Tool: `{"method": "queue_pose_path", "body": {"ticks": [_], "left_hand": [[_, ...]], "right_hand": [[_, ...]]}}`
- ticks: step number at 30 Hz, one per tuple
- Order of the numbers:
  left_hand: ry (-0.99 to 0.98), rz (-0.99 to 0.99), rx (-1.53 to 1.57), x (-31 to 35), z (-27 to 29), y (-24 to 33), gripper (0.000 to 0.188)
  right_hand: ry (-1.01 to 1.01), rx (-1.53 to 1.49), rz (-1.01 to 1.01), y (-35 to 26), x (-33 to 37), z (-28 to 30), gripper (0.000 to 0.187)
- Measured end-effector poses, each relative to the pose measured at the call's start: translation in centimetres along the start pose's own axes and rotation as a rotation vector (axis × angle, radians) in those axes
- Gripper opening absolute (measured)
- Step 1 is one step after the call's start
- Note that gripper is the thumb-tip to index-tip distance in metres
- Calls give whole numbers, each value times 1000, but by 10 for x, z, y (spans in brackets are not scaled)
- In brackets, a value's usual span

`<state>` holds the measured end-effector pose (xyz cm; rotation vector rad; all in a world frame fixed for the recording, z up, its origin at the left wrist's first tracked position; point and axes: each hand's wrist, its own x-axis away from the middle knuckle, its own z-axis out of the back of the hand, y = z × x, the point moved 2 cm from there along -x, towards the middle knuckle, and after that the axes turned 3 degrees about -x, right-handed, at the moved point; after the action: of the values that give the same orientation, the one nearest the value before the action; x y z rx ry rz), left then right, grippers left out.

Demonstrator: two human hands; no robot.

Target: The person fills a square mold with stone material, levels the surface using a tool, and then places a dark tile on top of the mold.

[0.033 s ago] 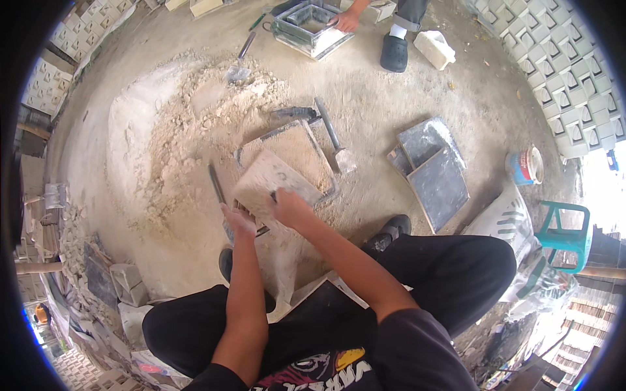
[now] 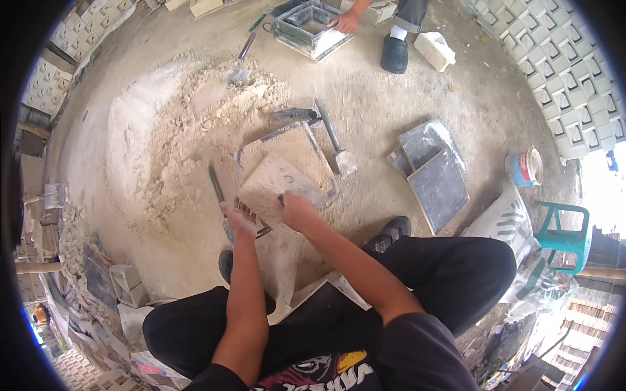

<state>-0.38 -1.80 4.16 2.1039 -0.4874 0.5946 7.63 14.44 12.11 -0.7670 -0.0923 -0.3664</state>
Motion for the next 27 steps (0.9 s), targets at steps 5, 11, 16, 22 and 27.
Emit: {"method": "queue_pose_path", "body": {"ticks": [5,11,16,22,27], "left_hand": [[170,-243,-468,-16,-21,-32,78],[258,-241,-424,-18,-24,-36,84],[138,-74,178,-7,-19,-24,85],[123,79,84,-18,-21,-6,82],[-126,20,-35,-20,-34,20,80]], "right_hand": [[115,79,-50,43,-1,48,44],[173,-150,-174,16,-84,59,55],[265,-263,-136,-4,-109,32,56],[42,-145,-21,-9,-51,-2,54],[-29,18,-44,18,-4,34,49]]}}
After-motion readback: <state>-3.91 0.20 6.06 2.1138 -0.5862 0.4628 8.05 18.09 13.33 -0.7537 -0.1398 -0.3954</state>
